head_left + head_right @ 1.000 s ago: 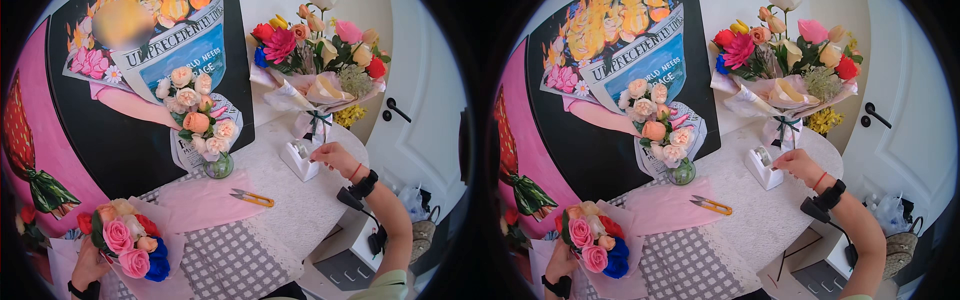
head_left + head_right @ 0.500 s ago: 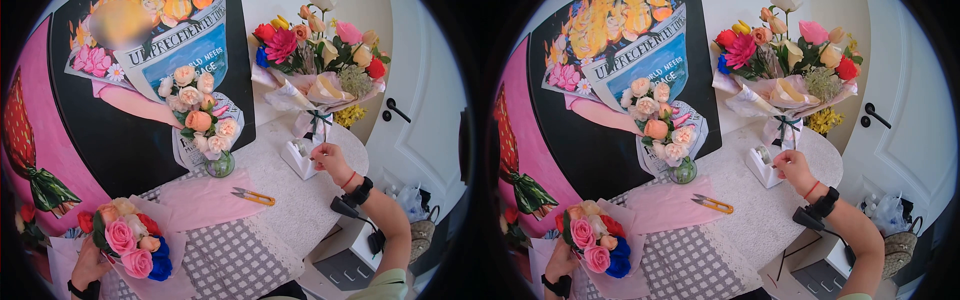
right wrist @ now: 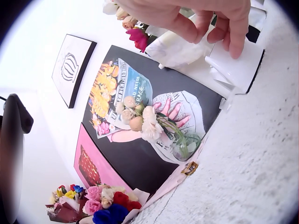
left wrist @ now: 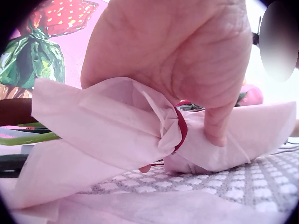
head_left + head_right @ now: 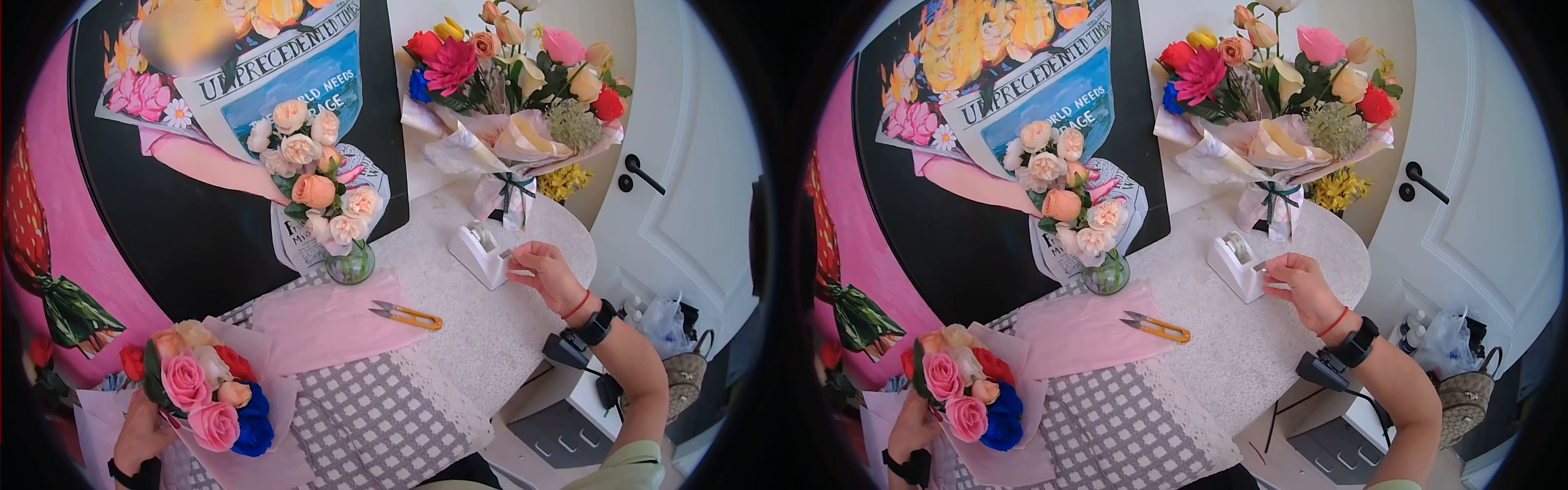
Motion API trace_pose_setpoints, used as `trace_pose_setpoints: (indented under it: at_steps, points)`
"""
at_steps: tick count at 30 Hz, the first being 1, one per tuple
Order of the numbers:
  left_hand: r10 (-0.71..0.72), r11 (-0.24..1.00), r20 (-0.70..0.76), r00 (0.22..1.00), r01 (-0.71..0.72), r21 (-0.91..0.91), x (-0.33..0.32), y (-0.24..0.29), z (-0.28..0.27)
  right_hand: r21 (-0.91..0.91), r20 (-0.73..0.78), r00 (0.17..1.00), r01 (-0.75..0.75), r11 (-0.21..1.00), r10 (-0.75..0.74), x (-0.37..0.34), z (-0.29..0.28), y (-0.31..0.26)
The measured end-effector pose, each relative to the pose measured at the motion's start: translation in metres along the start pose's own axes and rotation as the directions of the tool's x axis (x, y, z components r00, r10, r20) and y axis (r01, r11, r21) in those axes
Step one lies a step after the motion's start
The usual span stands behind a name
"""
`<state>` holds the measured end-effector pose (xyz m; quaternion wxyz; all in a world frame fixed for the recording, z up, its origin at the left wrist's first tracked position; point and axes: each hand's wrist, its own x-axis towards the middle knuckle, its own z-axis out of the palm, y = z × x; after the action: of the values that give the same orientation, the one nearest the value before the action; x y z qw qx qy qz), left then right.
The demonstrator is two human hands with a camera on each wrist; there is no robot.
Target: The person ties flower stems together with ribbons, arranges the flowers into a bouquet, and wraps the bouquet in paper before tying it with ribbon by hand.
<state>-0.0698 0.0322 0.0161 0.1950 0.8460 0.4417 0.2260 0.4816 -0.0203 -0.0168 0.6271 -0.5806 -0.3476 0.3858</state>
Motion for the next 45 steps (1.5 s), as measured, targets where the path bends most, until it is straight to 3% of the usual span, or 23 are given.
trace_pose_setpoints:
  at_steps: [5, 7, 8, 9, 10, 13, 15, 17, 18, 20, 21, 23, 25, 27, 28, 29, 31, 34, 38, 45]
  points:
    - [-0.017, 0.999, 0.025, 1.0, 0.018, -0.035, 0.001, 0.005, 0.001, -0.052, 0.036, 0.998, -0.053, 0.997, 0.054, -0.003, -0.008, 0.001]
    - [0.0, 0.987, -0.039, 0.999, 0.006, 0.159, 0.0, 0.006, 0.003, -0.077, 0.084, 0.994, -0.06, 0.995, 0.067, 0.0, -0.011, 0.006]
    - [0.028, 0.979, 0.015, 0.999, -0.031, 0.203, 0.003, 0.01, 0.0, -0.123, 0.065, 0.997, -0.042, 0.992, 0.05, 0.001, -0.012, 0.007]
    - [-0.033, 0.991, 0.024, 0.999, 0.03, 0.128, 0.002, 0.009, -0.003, -0.167, 0.054, 0.998, -0.022, 0.986, 0.031, 0.003, -0.012, 0.008]
    - [-0.006, 0.972, -0.002, 1.0, 0.006, 0.235, 0.0, -0.001, -0.003, -0.198, 0.046, 0.999, -0.018, 0.98, 0.028, 0.005, -0.012, 0.01]
    - [-0.209, 0.954, 0.076, 0.975, 0.186, 0.235, -0.001, -0.003, -0.015, -0.254, 0.034, 0.999, 0.006, 0.967, 0.003, 0.005, -0.011, 0.005]
    - [-0.291, 0.955, 0.058, 0.955, 0.287, 0.075, -0.002, -0.01, -0.02, -0.322, 0.137, 0.991, 0.042, 0.946, 0.002, 0.008, -0.022, 0.01]
    - [-0.394, 0.914, 0.019, 0.919, 0.394, -0.101, -0.001, -0.012, -0.025, -0.388, 0.058, 0.997, -0.033, 0.921, 0.06, -0.003, -0.015, -0.003]
    - [-0.406, 0.91, -0.011, 0.914, 0.403, -0.093, -0.001, -0.009, -0.026, -0.376, 0.088, 0.995, -0.01, 0.927, 0.047, -0.007, -0.01, -0.01]
    - [-0.443, 0.79, -0.08, 0.893, 0.347, -0.506, 0.001, -0.001, -0.026, -0.397, 0.054, 0.993, 0.12, 0.91, -0.107, -0.012, 0.001, -0.022]
    - [-0.448, 0.796, -0.102, 0.888, 0.344, -0.498, 0.003, 0.0, -0.025, -0.383, 0.072, 0.991, 0.136, 0.914, -0.117, -0.014, 0.01, -0.026]
    - [-0.43, 0.693, -0.102, 0.897, 0.255, -0.675, 0.007, 0.005, -0.024, -0.307, 0.213, 0.934, 0.341, 0.889, -0.286, -0.023, 0.033, -0.036]
    - [-0.434, 0.697, -0.105, 0.895, 0.259, -0.669, 0.012, 0.012, -0.024, -0.229, 0.355, 0.872, 0.431, 0.873, -0.338, -0.035, 0.066, -0.045]
    - [-0.309, 0.565, -0.017, 0.951, 0.169, -0.808, 0.017, 0.018, -0.024, -0.165, 0.468, 0.776, 0.547, 0.821, -0.423, -0.05, 0.105, -0.052]
    - [-0.239, 0.535, 0.007, 0.971, 0.138, -0.833, 0.02, 0.025, -0.024, -0.16, 0.507, 0.72, 0.62, 0.768, -0.475, -0.06, 0.126, -0.056]
    - [-0.237, 0.545, -0.003, 0.972, 0.13, -0.828, 0.022, 0.029, -0.023, -0.112, 0.573, 0.612, 0.718, 0.687, -0.545, -0.066, 0.145, -0.059]
    - [-0.226, 0.417, -0.065, 0.972, 0.037, -0.908, 0.024, 0.032, -0.018, 0.033, 0.629, 0.391, 0.85, 0.526, -0.672, -0.076, 0.182, -0.063]
    - [-0.165, 0.44, -0.091, 0.982, -0.009, -0.898, 0.025, 0.041, -0.016, 0.206, 0.625, 0.263, 0.853, 0.48, -0.735, -0.089, 0.227, -0.066]
    - [-0.188, 0.41, -0.12, 0.975, -0.033, -0.912, 0.023, 0.045, -0.007, 0.283, 0.615, 0.266, 0.805, 0.522, -0.743, -0.097, 0.264, -0.068]
    - [-0.297, 0.451, -0.138, 0.945, 0.011, -0.892, 0.025, 0.05, -0.005, 0.264, 0.478, 0.253, 0.872, 0.413, -0.841, -0.102, 0.292, -0.077]
